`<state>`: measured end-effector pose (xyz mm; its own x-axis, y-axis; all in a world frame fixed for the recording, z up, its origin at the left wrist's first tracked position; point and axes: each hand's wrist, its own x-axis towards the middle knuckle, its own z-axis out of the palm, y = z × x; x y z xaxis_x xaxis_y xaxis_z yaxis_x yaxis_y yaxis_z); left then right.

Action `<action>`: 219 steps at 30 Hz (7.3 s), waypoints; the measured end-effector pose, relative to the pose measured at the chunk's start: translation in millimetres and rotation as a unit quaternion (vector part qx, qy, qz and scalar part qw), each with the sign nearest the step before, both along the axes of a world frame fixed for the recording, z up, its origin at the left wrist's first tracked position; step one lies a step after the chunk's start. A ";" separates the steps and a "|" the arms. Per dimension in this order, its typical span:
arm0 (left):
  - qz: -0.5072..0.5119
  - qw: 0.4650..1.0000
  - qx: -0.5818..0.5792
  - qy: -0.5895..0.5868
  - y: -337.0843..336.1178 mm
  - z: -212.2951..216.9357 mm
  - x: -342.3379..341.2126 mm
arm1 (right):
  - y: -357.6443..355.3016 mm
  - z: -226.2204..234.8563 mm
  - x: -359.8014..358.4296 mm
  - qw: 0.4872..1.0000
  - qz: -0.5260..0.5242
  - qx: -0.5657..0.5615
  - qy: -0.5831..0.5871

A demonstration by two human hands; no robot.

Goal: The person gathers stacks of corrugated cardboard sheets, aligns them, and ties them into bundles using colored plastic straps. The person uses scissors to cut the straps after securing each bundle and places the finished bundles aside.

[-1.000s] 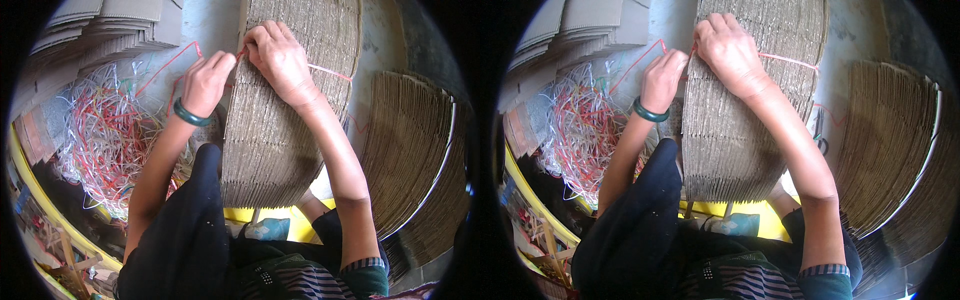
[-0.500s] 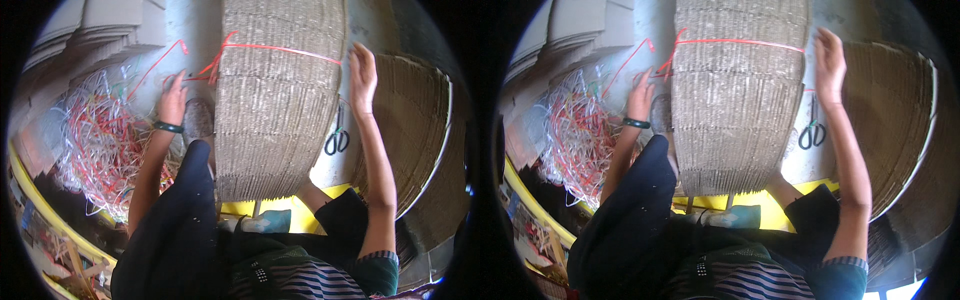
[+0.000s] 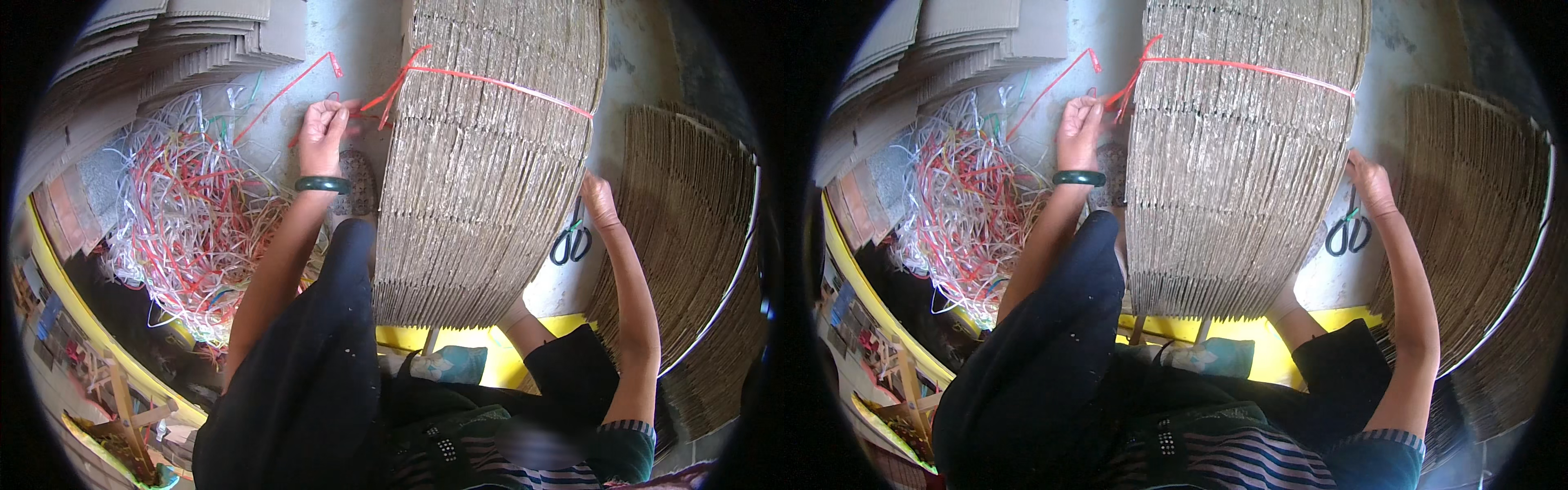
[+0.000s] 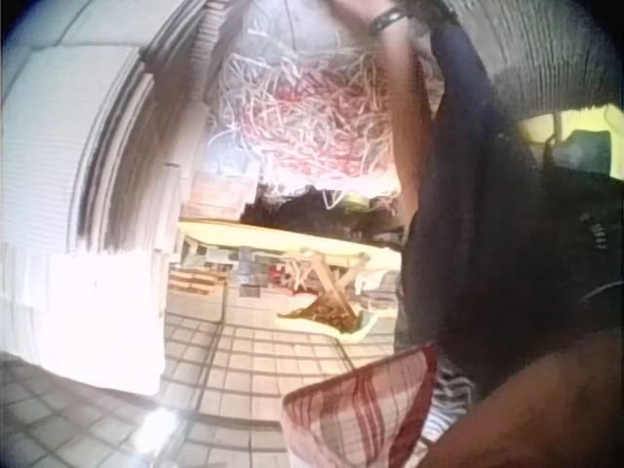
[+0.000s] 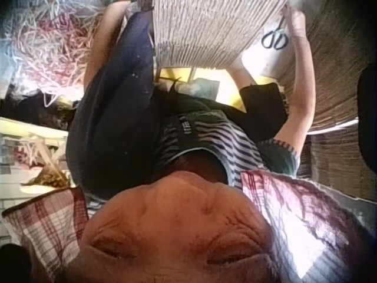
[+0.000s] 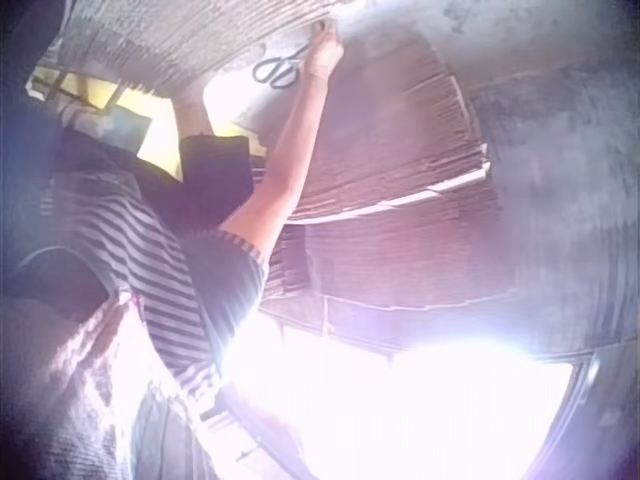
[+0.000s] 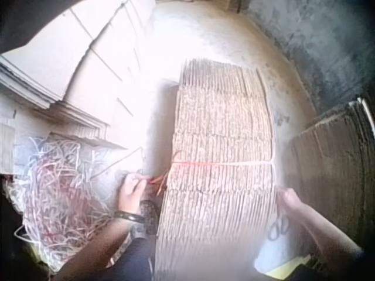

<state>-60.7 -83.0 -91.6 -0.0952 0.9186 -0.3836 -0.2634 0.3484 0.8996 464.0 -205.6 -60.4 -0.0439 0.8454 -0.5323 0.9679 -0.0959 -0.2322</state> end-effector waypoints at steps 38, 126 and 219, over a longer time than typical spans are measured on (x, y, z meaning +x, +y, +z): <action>-0.255 0.875 0.325 0.252 -5.2 119.6 49.2 | 102.1 210.7 -284.8 0.953 0.046 0.160 0.254; -0.189 0.958 -0.146 -0.156 13.1 66.6 25.6 | 104.5 162.4 -350.1 0.864 0.137 0.220 0.432; -0.455 0.879 0.134 0.057 -39.3 90.6 9.6 | -112.8 -23.8 -173.9 0.844 -0.471 0.134 0.219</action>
<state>-51.1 -122.3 -0.9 0.7015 0.6904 -0.1767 0.1110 0.1391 0.9840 290.2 -318.3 -84.2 0.5725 0.7018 -0.4240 0.3065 -0.6628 -0.6832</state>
